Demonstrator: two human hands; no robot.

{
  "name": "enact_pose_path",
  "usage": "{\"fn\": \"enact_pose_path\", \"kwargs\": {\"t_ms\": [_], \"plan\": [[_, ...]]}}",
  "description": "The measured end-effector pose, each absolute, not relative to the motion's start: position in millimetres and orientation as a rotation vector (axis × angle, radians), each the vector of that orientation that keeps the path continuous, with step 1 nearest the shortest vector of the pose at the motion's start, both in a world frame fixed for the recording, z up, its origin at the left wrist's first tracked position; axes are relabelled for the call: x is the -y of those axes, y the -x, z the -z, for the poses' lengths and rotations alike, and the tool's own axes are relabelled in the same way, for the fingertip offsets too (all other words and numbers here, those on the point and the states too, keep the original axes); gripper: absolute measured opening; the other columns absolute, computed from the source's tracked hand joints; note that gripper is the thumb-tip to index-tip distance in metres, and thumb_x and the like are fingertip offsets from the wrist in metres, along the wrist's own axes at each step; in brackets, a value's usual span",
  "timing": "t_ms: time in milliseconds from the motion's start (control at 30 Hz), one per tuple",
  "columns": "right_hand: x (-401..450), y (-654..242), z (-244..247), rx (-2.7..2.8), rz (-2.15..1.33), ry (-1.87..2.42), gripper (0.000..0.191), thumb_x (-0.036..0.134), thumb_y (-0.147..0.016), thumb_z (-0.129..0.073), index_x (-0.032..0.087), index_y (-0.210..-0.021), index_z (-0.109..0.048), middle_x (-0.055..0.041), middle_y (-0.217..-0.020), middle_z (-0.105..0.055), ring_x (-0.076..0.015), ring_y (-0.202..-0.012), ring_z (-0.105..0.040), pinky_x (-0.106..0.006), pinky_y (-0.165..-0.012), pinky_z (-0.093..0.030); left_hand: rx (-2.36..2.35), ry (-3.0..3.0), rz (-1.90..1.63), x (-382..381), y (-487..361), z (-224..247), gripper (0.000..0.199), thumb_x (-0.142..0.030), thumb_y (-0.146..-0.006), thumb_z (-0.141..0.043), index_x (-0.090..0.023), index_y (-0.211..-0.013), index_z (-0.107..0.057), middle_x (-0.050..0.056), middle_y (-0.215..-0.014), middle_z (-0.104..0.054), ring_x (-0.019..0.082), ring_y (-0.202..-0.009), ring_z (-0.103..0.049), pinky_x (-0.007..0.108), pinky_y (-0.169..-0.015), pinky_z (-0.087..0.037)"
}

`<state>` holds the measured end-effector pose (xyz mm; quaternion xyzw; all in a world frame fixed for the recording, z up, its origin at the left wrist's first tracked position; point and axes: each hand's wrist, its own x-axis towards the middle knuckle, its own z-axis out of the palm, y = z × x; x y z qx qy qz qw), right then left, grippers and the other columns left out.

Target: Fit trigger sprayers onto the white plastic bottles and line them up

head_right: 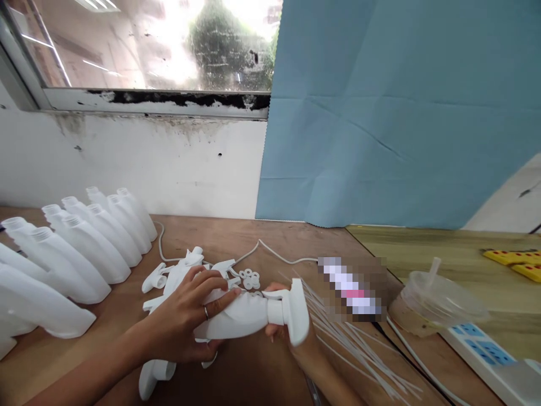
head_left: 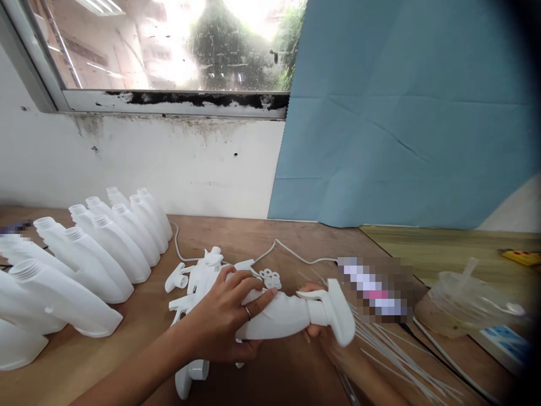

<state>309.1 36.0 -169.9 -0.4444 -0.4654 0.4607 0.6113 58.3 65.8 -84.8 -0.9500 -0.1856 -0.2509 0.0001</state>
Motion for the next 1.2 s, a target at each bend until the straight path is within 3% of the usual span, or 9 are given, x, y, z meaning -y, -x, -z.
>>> {"fn": "enact_pose_path", "kwargs": {"t_ms": [100,200,300,400,633,900,1200], "plan": [[-31,-303,161,1.036,-1.203,0.903,0.061,0.051,-0.059,-0.082,0.028,-0.110,-0.059,0.0011,-0.059,-0.059,-0.0181,-0.048,-0.050,-0.031,-0.041,-0.042,0.598,2.921,0.794,-64,-57,81,0.079,-0.025,-0.071,-0.063,-0.018,-0.144,-0.032,0.013,-0.125,-0.050,0.030,-0.118,-0.041,0.056,-0.104,-0.022],[-25,-296,145,1.012,-1.236,0.830,0.069,0.043,-0.063,-0.082,0.031,-0.123,-0.051,-0.0018,-0.082,-0.065,-0.0157,-0.050,-0.052,-0.032,-0.045,-0.045,0.598,2.887,0.803,-63,-56,77,0.076,-0.025,-0.073,-0.063,-0.018,-0.143,-0.035,0.013,-0.124,-0.050,0.031,-0.118,-0.040,0.055,-0.104,-0.022],[-21,-290,136,0.972,-1.242,0.787,0.069,0.042,-0.063,-0.083,0.032,-0.124,-0.052,-0.0049,-0.107,-0.062,-0.0129,-0.052,-0.053,-0.032,-0.049,-0.047,0.600,2.891,0.812,-64,-56,77,0.076,-0.026,-0.073,-0.063,-0.018,-0.142,-0.035,0.013,-0.124,-0.050,0.030,-0.117,-0.041,0.055,-0.104,-0.023],[-19,-288,134,0.935,-1.244,0.785,0.071,0.043,-0.061,-0.084,0.031,-0.123,-0.053,-0.0074,-0.115,-0.060,-0.0153,-0.061,-0.056,-0.032,-0.051,-0.049,0.611,2.941,0.815,-67,-57,81,0.078,-0.027,-0.070,-0.065,-0.019,-0.142,-0.035,0.013,-0.123,-0.049,0.029,-0.115,-0.042,0.053,-0.102,-0.026],[-21,-288,135,0.946,-1.271,0.799,0.069,0.043,-0.066,-0.081,0.031,-0.127,-0.051,-0.0083,-0.114,-0.059,-0.0204,-0.074,-0.056,-0.033,-0.053,-0.052,0.606,2.970,0.819,-71,-60,87,0.081,-0.028,-0.068,-0.065,-0.022,-0.142,-0.033,0.012,-0.123,-0.048,0.029,-0.113,-0.044,0.052,-0.100,-0.029],[-21,-287,136,0.948,-1.327,0.830,0.062,0.050,-0.062,-0.081,0.026,-0.115,-0.062,-0.0062,-0.086,-0.063,-0.0164,-0.061,-0.051,-0.025,-0.041,-0.042,0.599,2.924,0.785,-69,-58,82,0.081,-0.028,-0.069,-0.064,-0.019,-0.143,-0.033,0.013,-0.120,-0.050,0.030,-0.112,-0.044,0.053,-0.101,-0.028],[-20,-291,136,0.939,-1.362,0.856,0.062,0.053,-0.064,-0.079,0.025,-0.116,-0.061,-0.0037,-0.077,-0.061,-0.0152,-0.058,-0.050,-0.026,-0.043,-0.047,0.639,2.935,0.765,-66,-60,85,0.080,-0.031,-0.073,-0.066,-0.020,-0.144,-0.032,0.013,-0.125,-0.050,0.030,-0.115,-0.043,0.055,-0.103,-0.026]]}}
